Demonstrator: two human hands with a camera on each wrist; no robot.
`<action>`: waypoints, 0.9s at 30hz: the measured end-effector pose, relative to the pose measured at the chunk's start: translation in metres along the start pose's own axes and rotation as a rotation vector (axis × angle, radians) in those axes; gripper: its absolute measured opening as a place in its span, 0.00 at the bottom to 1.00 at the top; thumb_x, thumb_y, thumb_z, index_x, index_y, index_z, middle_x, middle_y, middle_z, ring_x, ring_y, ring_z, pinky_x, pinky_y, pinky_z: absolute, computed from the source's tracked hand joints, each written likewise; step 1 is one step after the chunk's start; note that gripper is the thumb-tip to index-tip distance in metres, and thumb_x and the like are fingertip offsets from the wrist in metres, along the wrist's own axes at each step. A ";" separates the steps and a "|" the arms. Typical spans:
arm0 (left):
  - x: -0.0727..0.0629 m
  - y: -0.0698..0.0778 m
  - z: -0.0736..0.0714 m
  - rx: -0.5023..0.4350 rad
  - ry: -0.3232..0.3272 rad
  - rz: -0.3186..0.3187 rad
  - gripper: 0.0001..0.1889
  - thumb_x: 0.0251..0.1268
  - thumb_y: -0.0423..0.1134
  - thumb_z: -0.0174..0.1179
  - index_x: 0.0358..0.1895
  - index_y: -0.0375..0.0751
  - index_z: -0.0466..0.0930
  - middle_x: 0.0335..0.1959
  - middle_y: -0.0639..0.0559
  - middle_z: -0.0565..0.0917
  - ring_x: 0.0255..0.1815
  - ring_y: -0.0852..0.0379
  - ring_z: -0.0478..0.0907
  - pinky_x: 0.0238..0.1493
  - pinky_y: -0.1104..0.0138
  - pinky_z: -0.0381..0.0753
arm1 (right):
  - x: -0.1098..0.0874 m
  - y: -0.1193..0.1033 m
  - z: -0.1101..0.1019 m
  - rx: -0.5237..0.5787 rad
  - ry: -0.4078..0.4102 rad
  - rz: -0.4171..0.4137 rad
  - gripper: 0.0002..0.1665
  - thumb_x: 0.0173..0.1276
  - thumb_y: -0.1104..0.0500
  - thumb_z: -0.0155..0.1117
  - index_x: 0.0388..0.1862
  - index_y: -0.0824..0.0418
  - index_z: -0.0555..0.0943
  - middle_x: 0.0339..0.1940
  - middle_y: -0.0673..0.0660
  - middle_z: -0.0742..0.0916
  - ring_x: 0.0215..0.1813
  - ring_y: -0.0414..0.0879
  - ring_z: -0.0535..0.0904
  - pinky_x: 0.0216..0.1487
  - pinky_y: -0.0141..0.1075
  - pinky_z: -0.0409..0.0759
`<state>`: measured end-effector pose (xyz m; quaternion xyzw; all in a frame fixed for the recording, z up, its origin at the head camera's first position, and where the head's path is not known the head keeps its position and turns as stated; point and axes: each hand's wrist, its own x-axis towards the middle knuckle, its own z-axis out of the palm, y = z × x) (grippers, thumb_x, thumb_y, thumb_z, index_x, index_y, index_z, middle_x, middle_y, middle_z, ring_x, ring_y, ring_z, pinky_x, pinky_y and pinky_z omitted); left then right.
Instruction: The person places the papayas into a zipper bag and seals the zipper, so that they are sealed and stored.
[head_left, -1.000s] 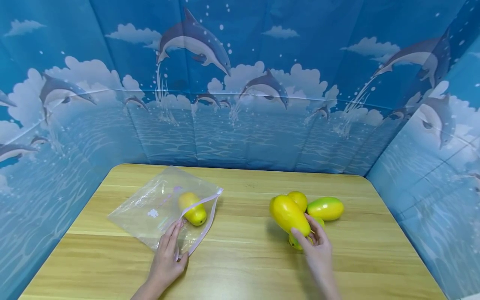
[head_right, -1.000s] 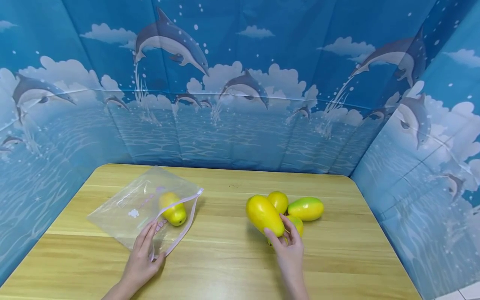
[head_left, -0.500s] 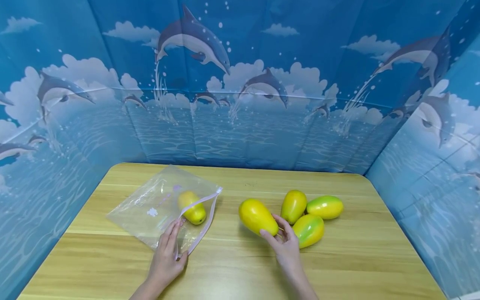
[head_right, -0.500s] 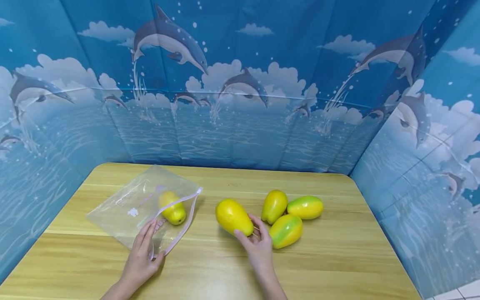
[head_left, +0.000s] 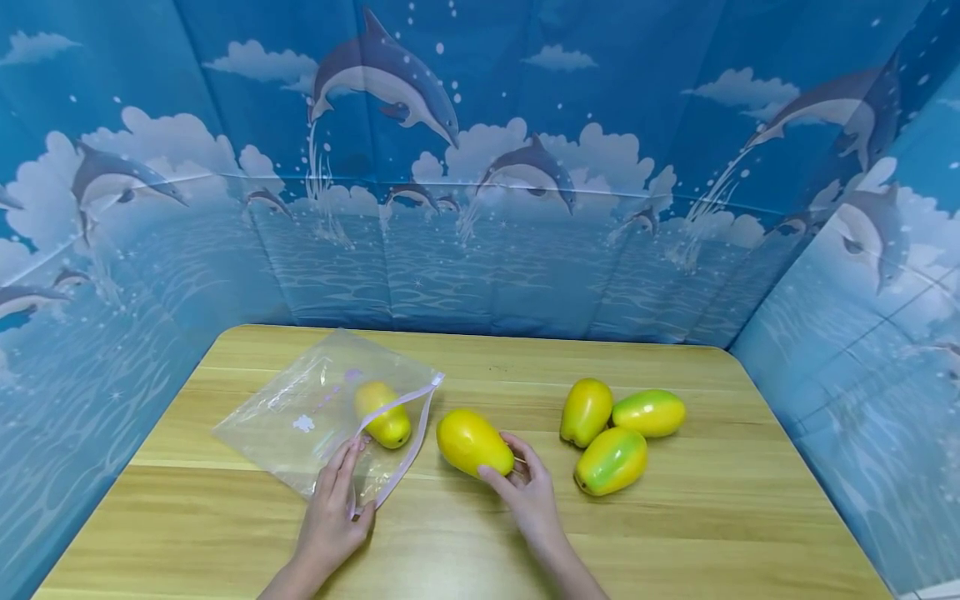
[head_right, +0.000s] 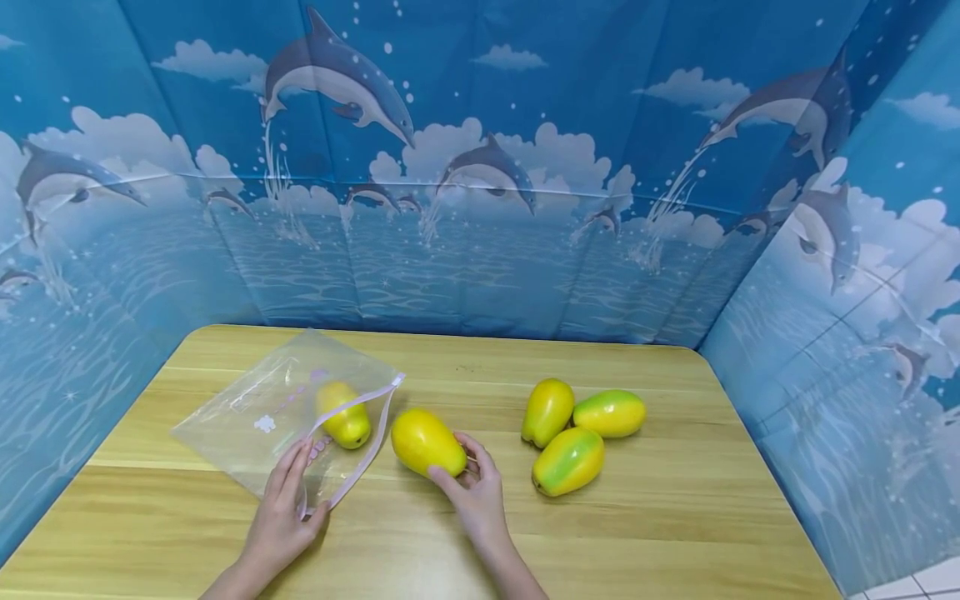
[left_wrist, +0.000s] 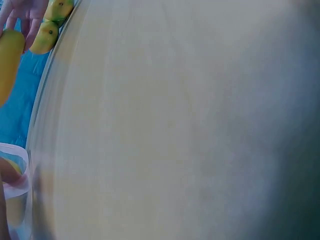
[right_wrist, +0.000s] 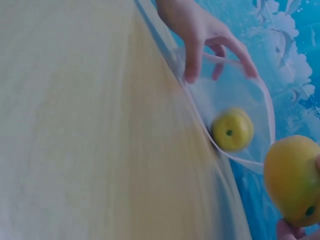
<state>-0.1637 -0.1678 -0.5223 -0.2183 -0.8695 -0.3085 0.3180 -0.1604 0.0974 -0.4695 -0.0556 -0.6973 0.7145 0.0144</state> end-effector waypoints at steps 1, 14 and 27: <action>0.000 0.000 0.000 -0.006 0.000 0.000 0.47 0.23 0.26 0.68 0.61 0.24 0.62 0.64 0.39 0.64 0.54 0.46 0.65 0.66 0.80 0.49 | 0.000 0.000 0.003 -0.002 -0.018 -0.002 0.36 0.51 0.59 0.71 0.60 0.63 0.69 0.56 0.61 0.72 0.51 0.50 0.74 0.48 0.30 0.78; 0.002 0.002 -0.001 0.033 0.013 0.029 0.49 0.18 0.25 0.70 0.61 0.24 0.63 0.63 0.37 0.64 0.53 0.44 0.65 0.67 0.80 0.47 | 0.001 0.008 0.031 -0.117 -0.132 -0.063 0.36 0.51 0.56 0.71 0.58 0.66 0.69 0.54 0.63 0.72 0.48 0.49 0.73 0.51 0.30 0.77; 0.002 0.002 -0.001 0.040 0.009 0.038 0.50 0.19 0.26 0.69 0.62 0.25 0.62 0.63 0.38 0.64 0.51 0.45 0.66 0.66 0.81 0.48 | 0.008 0.015 0.043 -0.153 -0.148 -0.076 0.36 0.52 0.57 0.70 0.59 0.67 0.68 0.55 0.63 0.73 0.47 0.48 0.72 0.48 0.31 0.77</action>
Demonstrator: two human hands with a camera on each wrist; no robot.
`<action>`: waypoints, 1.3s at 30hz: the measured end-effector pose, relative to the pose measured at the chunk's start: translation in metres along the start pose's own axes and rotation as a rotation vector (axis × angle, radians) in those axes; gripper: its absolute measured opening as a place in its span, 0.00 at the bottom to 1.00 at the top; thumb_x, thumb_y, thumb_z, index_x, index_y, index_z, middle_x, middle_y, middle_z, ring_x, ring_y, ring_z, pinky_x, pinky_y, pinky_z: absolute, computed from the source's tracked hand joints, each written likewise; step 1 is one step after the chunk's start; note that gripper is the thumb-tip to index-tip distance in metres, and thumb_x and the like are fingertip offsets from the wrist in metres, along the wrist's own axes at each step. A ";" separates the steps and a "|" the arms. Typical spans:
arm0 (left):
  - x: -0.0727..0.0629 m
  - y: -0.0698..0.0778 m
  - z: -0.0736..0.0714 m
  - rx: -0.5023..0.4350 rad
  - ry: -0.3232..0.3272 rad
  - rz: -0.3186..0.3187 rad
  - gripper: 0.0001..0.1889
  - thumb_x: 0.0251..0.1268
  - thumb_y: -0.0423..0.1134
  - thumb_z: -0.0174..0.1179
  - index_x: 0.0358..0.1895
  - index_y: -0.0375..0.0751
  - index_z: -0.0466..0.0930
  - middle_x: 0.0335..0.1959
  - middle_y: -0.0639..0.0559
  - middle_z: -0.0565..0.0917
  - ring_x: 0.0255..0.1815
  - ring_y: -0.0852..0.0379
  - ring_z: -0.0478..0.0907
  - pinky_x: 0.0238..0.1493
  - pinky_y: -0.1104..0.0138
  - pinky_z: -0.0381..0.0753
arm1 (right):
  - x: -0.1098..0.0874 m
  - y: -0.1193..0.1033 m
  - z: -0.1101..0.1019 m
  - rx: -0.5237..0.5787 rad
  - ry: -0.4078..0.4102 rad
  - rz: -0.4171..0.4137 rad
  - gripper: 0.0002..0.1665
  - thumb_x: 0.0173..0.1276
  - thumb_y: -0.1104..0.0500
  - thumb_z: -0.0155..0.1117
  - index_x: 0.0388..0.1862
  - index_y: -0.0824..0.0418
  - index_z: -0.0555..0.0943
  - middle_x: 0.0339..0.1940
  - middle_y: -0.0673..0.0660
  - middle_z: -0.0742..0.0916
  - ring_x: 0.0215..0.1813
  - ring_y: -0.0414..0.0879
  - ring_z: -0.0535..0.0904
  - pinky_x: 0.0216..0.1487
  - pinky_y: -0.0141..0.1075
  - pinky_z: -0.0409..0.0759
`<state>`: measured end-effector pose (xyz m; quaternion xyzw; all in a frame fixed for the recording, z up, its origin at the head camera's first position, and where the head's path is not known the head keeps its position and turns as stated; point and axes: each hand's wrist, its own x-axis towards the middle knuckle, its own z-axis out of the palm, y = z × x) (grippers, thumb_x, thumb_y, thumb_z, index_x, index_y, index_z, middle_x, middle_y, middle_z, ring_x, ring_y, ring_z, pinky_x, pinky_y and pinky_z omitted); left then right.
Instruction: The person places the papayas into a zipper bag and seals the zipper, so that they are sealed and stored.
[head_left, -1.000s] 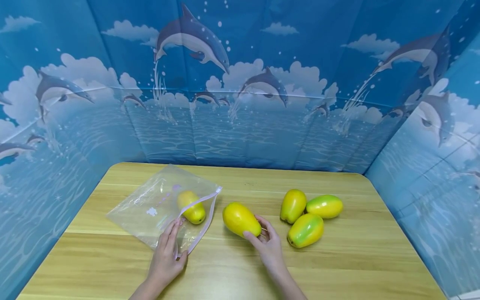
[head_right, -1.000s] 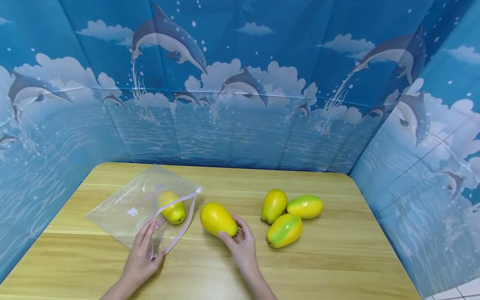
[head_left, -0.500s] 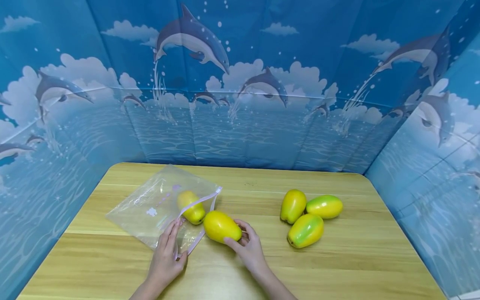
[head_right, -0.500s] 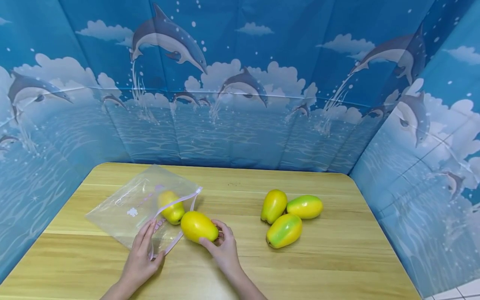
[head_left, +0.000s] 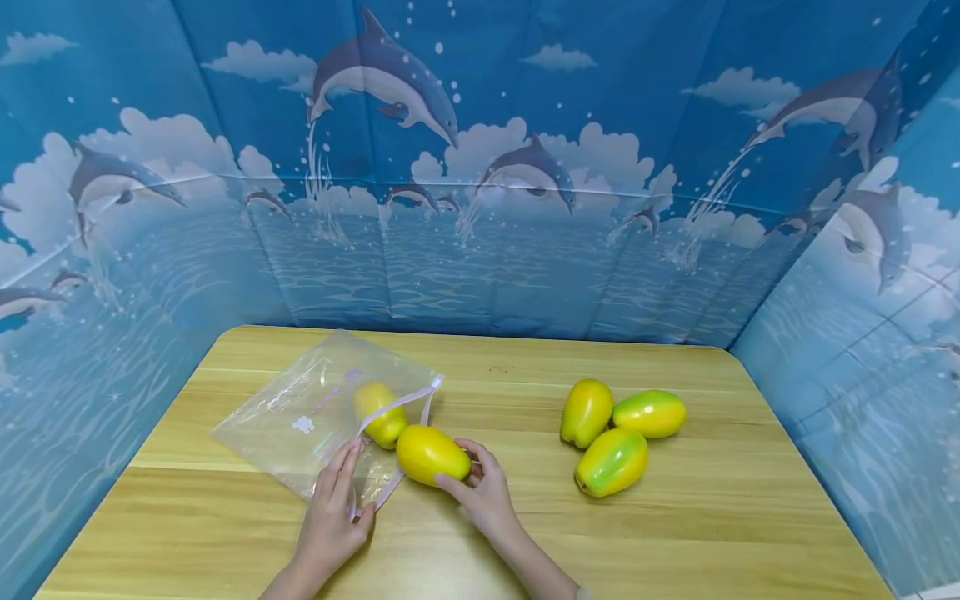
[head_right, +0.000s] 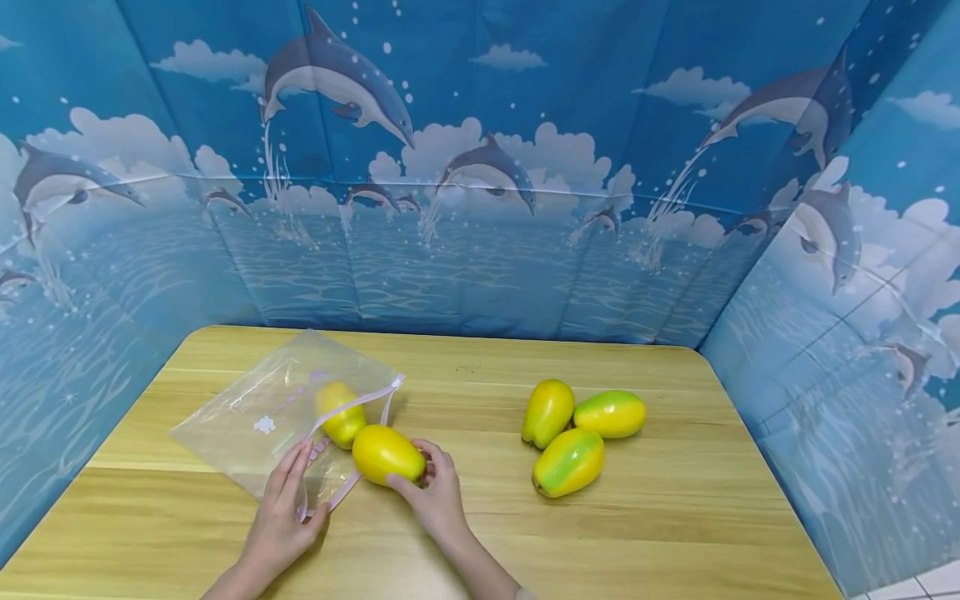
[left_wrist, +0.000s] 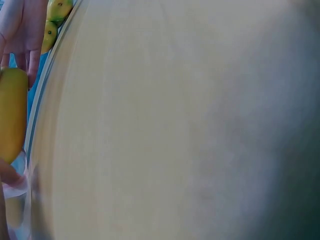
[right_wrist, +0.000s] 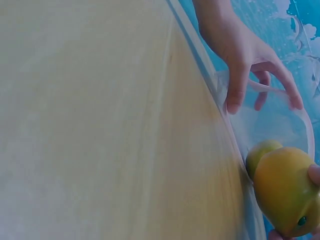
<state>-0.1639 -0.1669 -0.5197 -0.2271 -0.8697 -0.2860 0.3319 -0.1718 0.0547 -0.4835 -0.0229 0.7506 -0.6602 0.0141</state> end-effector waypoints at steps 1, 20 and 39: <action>0.000 0.000 0.000 -0.001 -0.001 -0.002 0.49 0.19 0.26 0.69 0.62 0.25 0.62 0.63 0.38 0.64 0.51 0.45 0.66 0.66 0.81 0.48 | 0.001 0.000 0.001 -0.002 0.001 -0.002 0.36 0.52 0.58 0.70 0.59 0.67 0.68 0.55 0.63 0.73 0.47 0.48 0.72 0.48 0.31 0.78; -0.001 0.002 0.001 -0.050 -0.010 -0.004 0.48 0.22 0.25 0.66 0.63 0.26 0.61 0.63 0.39 0.65 0.50 0.46 0.64 0.65 0.80 0.50 | 0.016 -0.007 0.016 -0.007 0.009 0.033 0.34 0.53 0.59 0.70 0.58 0.65 0.70 0.51 0.60 0.74 0.43 0.47 0.71 0.41 0.28 0.75; -0.003 0.003 0.003 -0.026 -0.034 0.017 0.50 0.22 0.24 0.66 0.64 0.26 0.60 0.63 0.40 0.64 0.52 0.47 0.64 0.65 0.81 0.48 | 0.030 -0.004 0.035 -0.074 0.039 -0.008 0.34 0.51 0.59 0.71 0.57 0.66 0.71 0.46 0.60 0.75 0.39 0.46 0.69 0.35 0.25 0.72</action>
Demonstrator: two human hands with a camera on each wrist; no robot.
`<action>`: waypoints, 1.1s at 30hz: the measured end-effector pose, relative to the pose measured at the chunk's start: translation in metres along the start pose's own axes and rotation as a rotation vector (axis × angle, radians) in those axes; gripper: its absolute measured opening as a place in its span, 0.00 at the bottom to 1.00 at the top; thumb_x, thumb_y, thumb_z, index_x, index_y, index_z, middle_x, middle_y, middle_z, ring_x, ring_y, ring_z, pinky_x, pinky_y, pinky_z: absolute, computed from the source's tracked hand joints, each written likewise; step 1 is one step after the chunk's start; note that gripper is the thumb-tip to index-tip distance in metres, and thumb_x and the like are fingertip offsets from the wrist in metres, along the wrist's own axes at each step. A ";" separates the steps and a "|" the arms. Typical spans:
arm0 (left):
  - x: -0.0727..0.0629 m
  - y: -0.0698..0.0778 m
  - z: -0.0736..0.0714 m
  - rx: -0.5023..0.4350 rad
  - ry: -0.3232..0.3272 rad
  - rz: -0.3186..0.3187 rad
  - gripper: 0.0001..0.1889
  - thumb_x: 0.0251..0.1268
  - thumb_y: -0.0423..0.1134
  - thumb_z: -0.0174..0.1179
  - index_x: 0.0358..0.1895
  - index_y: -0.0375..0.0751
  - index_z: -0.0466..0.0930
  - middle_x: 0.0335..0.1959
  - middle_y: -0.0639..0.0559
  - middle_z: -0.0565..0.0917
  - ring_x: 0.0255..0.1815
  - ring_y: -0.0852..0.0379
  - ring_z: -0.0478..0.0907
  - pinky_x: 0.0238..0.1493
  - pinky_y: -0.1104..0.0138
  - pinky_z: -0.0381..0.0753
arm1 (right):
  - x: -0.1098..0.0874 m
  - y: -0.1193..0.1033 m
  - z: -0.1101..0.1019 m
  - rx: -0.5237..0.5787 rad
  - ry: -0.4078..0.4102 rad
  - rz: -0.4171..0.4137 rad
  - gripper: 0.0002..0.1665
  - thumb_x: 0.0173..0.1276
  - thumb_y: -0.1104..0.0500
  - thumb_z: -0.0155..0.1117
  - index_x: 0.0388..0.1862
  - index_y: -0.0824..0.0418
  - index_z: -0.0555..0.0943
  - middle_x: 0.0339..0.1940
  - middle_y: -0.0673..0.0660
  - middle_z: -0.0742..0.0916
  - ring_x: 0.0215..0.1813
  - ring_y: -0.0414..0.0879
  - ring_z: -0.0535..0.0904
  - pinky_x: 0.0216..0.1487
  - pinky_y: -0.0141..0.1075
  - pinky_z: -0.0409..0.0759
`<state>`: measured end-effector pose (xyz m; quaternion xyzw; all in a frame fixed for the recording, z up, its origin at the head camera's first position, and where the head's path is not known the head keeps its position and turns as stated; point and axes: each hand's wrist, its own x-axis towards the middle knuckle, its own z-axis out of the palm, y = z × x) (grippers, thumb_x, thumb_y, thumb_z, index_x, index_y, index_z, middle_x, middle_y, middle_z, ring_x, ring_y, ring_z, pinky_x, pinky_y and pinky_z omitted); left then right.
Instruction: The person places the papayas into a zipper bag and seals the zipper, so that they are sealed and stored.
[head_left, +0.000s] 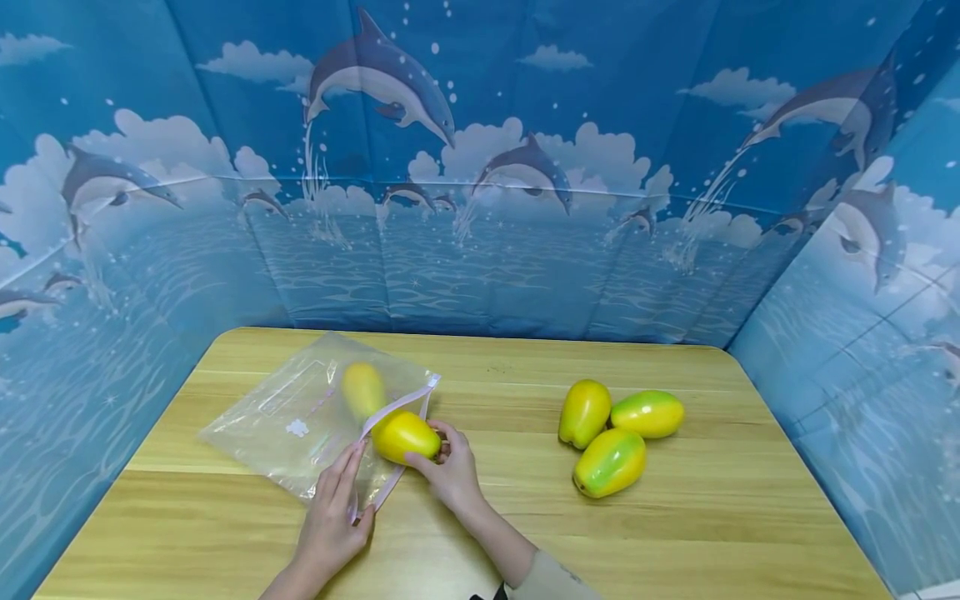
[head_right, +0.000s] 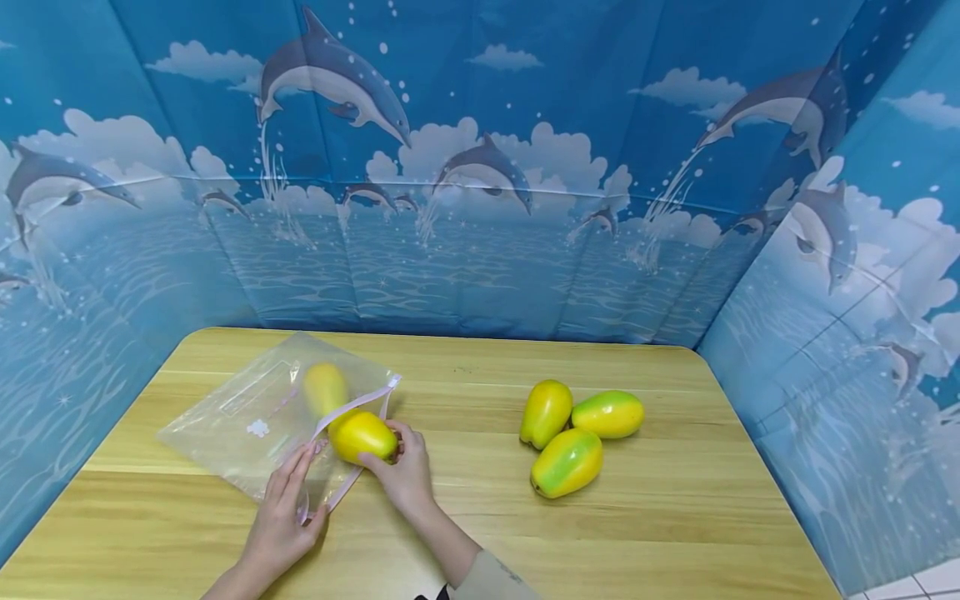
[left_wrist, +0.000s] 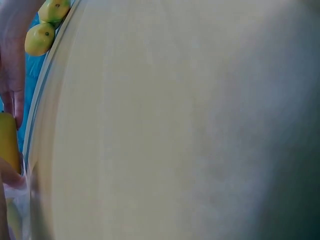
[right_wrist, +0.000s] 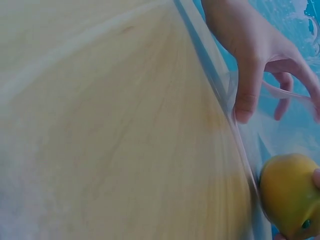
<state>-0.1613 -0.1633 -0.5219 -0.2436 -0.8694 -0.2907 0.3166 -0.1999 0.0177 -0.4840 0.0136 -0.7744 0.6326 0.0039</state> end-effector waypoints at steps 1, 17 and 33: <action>0.000 0.000 0.000 0.001 0.001 0.002 0.50 0.22 0.24 0.67 0.64 0.26 0.60 0.63 0.40 0.64 0.51 0.47 0.64 0.65 0.81 0.48 | 0.001 0.001 0.002 -0.011 0.001 -0.003 0.33 0.51 0.58 0.71 0.56 0.66 0.72 0.45 0.60 0.75 0.39 0.45 0.69 0.35 0.25 0.72; 0.000 0.000 0.000 -0.007 -0.001 0.016 0.49 0.23 0.25 0.65 0.64 0.26 0.59 0.63 0.38 0.65 0.52 0.47 0.63 0.66 0.80 0.49 | 0.009 0.005 0.015 -0.031 0.010 -0.072 0.32 0.48 0.59 0.73 0.53 0.67 0.73 0.41 0.59 0.80 0.36 0.46 0.73 0.31 0.23 0.73; 0.000 0.001 -0.001 -0.009 -0.004 0.013 0.49 0.23 0.25 0.65 0.64 0.26 0.59 0.63 0.37 0.65 0.51 0.46 0.64 0.66 0.80 0.48 | 0.007 0.009 0.009 0.016 -0.065 -0.174 0.32 0.53 0.59 0.69 0.55 0.73 0.72 0.48 0.65 0.80 0.41 0.46 0.78 0.36 0.27 0.80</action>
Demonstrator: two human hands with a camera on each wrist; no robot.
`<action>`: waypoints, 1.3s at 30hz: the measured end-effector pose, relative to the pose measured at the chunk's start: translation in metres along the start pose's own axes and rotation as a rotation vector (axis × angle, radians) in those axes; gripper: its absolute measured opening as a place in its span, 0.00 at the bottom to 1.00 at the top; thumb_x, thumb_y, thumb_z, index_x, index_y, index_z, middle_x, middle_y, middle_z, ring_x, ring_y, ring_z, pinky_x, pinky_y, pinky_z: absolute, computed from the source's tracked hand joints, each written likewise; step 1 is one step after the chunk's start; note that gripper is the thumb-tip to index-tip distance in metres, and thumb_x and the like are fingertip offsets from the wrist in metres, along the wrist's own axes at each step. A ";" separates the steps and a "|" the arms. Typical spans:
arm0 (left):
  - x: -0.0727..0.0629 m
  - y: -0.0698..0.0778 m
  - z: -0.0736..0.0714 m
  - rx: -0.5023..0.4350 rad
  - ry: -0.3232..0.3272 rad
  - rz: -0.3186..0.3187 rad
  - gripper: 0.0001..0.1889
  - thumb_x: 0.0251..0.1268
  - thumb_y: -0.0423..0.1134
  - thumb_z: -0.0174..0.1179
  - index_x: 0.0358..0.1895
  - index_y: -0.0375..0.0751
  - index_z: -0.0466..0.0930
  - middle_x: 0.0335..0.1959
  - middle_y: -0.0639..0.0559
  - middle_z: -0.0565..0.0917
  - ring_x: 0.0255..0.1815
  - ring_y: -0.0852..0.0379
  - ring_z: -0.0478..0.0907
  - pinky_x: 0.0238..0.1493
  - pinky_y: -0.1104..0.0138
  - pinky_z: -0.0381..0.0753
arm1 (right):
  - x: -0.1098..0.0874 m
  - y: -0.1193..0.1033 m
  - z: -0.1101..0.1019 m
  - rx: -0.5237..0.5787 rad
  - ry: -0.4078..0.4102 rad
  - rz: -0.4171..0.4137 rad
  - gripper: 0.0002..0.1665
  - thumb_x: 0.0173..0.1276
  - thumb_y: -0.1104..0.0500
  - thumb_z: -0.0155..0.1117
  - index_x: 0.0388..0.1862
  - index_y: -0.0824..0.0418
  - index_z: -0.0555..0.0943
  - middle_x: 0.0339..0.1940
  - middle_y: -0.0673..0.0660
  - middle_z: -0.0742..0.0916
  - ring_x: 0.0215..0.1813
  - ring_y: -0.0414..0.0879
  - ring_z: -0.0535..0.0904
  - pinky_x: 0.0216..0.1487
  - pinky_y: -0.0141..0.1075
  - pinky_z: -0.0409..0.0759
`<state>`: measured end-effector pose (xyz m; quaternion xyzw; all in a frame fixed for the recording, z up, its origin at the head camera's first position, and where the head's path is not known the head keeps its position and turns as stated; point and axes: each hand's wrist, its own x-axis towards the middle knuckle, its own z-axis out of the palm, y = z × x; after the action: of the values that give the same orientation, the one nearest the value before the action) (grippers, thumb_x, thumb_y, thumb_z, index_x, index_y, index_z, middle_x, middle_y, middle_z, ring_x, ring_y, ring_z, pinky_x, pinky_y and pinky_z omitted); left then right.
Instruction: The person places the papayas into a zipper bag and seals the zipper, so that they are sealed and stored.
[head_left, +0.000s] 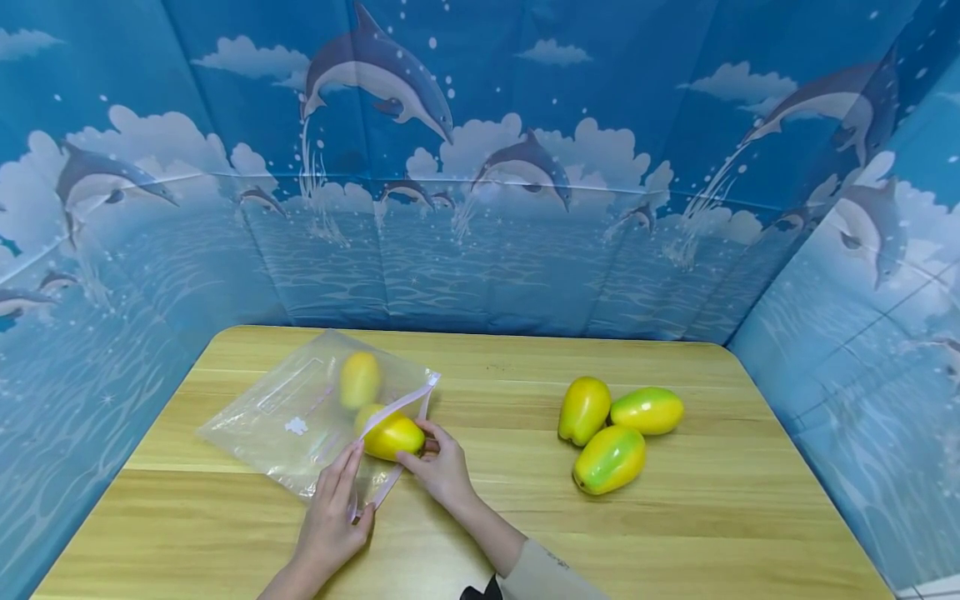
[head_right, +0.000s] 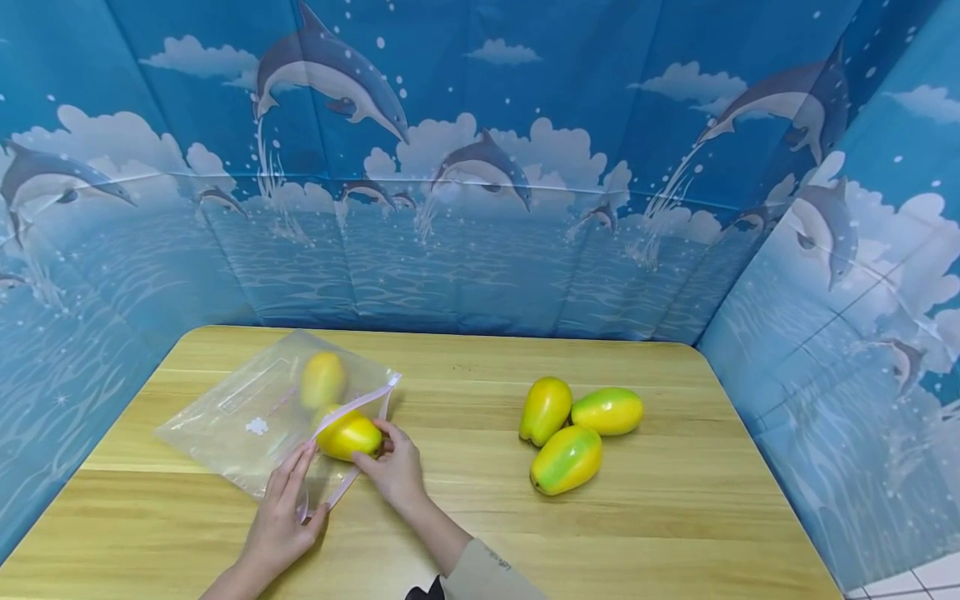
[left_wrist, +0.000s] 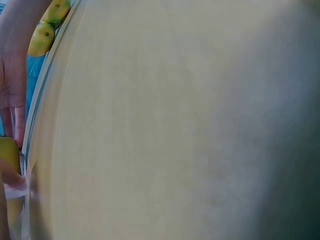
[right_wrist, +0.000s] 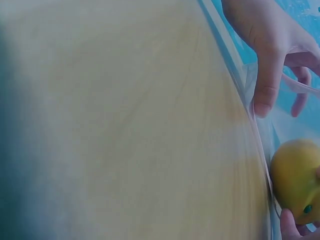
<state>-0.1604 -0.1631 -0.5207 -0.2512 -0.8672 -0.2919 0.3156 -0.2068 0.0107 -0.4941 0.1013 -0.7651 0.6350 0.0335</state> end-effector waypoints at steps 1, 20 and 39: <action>0.000 0.000 0.000 0.001 -0.001 0.000 0.50 0.22 0.25 0.65 0.64 0.26 0.59 0.63 0.37 0.64 0.51 0.46 0.64 0.65 0.81 0.48 | 0.001 0.000 0.001 0.000 0.003 0.006 0.32 0.53 0.60 0.69 0.55 0.73 0.72 0.48 0.65 0.80 0.42 0.48 0.78 0.37 0.28 0.81; 0.001 -0.001 0.001 0.005 0.016 0.001 0.50 0.21 0.25 0.65 0.64 0.26 0.60 0.62 0.37 0.65 0.50 0.45 0.64 0.66 0.80 0.49 | -0.001 -0.035 0.006 0.031 -0.001 -0.007 0.28 0.50 0.71 0.68 0.50 0.80 0.71 0.47 0.72 0.77 0.43 0.62 0.76 0.39 0.40 0.82; 0.000 -0.001 0.002 0.009 0.017 -0.004 0.49 0.23 0.26 0.65 0.64 0.27 0.60 0.62 0.38 0.65 0.51 0.45 0.64 0.65 0.80 0.49 | 0.006 -0.027 0.014 0.098 -0.020 0.035 0.26 0.50 0.72 0.67 0.49 0.78 0.72 0.44 0.72 0.79 0.44 0.64 0.77 0.39 0.29 0.81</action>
<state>-0.1620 -0.1628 -0.5227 -0.2455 -0.8664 -0.2905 0.3234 -0.2058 -0.0084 -0.4694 0.0957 -0.7351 0.6711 0.0097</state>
